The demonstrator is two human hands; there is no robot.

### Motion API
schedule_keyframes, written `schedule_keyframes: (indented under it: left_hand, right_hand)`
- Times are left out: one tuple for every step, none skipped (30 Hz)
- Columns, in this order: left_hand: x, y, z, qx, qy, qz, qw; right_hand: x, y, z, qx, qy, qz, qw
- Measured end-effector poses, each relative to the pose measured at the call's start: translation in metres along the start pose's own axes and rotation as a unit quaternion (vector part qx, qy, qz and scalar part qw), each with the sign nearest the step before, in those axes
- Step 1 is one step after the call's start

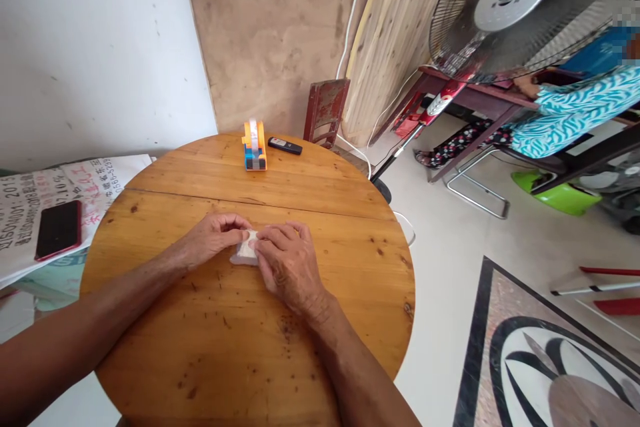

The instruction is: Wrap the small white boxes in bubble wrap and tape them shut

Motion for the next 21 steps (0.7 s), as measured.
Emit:
schedule_keyframes:
  left_hand:
    - [0.000, 0.001, 0.000, -0.001, 0.001, 0.001, 1.000]
    - [0.000, 0.001, 0.000, 0.000, 0.002, 0.000, 1.000]
    - [0.000, 0.001, 0.000, 0.002, 0.002, -0.001, 1.000]
    - [0.000, 0.001, 0.001, 0.003, 0.001, -0.002, 1.000]
    - [0.000, 0.001, 0.001, 0.003, -0.001, -0.002, 1.000]
    - [0.001, 0.001, 0.001, 0.001, -0.002, -0.001, 1.000]
    - [0.001, 0.001, 0.002, -0.001, -0.004, -0.001, 1.000]
    - [0.001, 0.001, 0.002, -0.003, -0.005, -0.001, 1.000]
    - [0.001, 0.000, 0.002, -0.003, -0.006, -0.003, 1.000]
    - [0.001, 0.000, 0.002, 0.000, -0.006, -0.006, 1.000]
    - [0.000, -0.001, 0.002, 0.004, -0.006, -0.009, 1.000]
    - [0.000, -0.001, 0.002, 0.011, -0.005, -0.013, 1.000]
    - [-0.001, 0.000, 0.001, 0.017, -0.003, -0.014, 1.000]
    - [-0.002, 0.001, 0.001, 0.022, -0.002, -0.015, 1.000]
    - [-0.003, 0.001, 0.001, 0.025, -0.002, -0.015, 1.000]
    - [-0.003, 0.002, 0.001, 0.025, -0.003, -0.016, 1.000]
    - [-0.004, 0.003, 0.001, 0.024, -0.005, -0.017, 1.000]
    - [-0.004, 0.003, 0.001, 0.022, -0.007, -0.019, 1.000]
    - [-0.004, 0.003, 0.002, 0.018, -0.009, -0.020, 1.000]
    - [-0.004, 0.003, 0.002, 0.012, -0.011, -0.022, 1.000]
    - [-0.003, 0.002, 0.002, 0.007, -0.012, -0.023, 1.000]
  right_hand:
    - [0.000, -0.001, 0.000, 0.003, 0.000, -0.003, 1.000]
    - [0.000, -0.001, -0.001, 0.006, 0.000, -0.006, 1.000]
    - [0.000, -0.001, -0.001, 0.008, -0.001, -0.008, 1.000]
    - [0.000, -0.002, -0.001, 0.008, -0.004, -0.008, 1.000]
    - [0.000, -0.002, -0.001, 0.006, -0.009, -0.007, 1.000]
    - [0.001, -0.001, 0.000, 0.003, -0.016, -0.004, 1.000]
    - [0.001, -0.002, 0.001, -0.002, -0.026, -0.001, 1.000]
    - [0.002, -0.002, 0.002, -0.007, -0.036, 0.002, 0.999]
    - [0.002, -0.002, 0.003, -0.012, -0.046, 0.004, 0.999]
    - [0.003, -0.003, 0.004, -0.017, -0.056, 0.007, 0.998]
    - [0.003, -0.004, 0.005, -0.021, -0.065, 0.009, 0.998]
    - [0.003, -0.005, 0.005, -0.025, -0.071, 0.010, 0.997]
    - [0.003, -0.006, 0.006, -0.027, -0.076, 0.011, 0.997]
    - [0.002, -0.008, 0.005, -0.024, -0.079, 0.009, 0.997]
    - [0.001, -0.010, 0.004, -0.015, -0.079, 0.006, 0.997]
    - [0.001, -0.011, 0.002, 0.001, -0.072, 0.005, 0.997]
    - [0.000, -0.010, -0.002, 0.024, -0.059, 0.007, 0.998]
    - [-0.001, -0.008, -0.007, 0.049, -0.037, 0.015, 0.998]
    - [-0.002, -0.003, -0.014, 0.072, -0.010, 0.030, 0.997]
    - [-0.003, 0.003, -0.021, 0.087, 0.019, 0.050, 0.995]
    - [-0.004, 0.011, -0.027, 0.093, 0.043, 0.072, 0.992]
Point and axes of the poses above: each hand's wrist, its own x-axis towards the middle knuckle, its own z-axis out of the palm, y = z × x, the point moved 9 cm from there along x, towards the middle knuckle, and after that the axes turned 2 degrees about x, right-handed, at the moved point
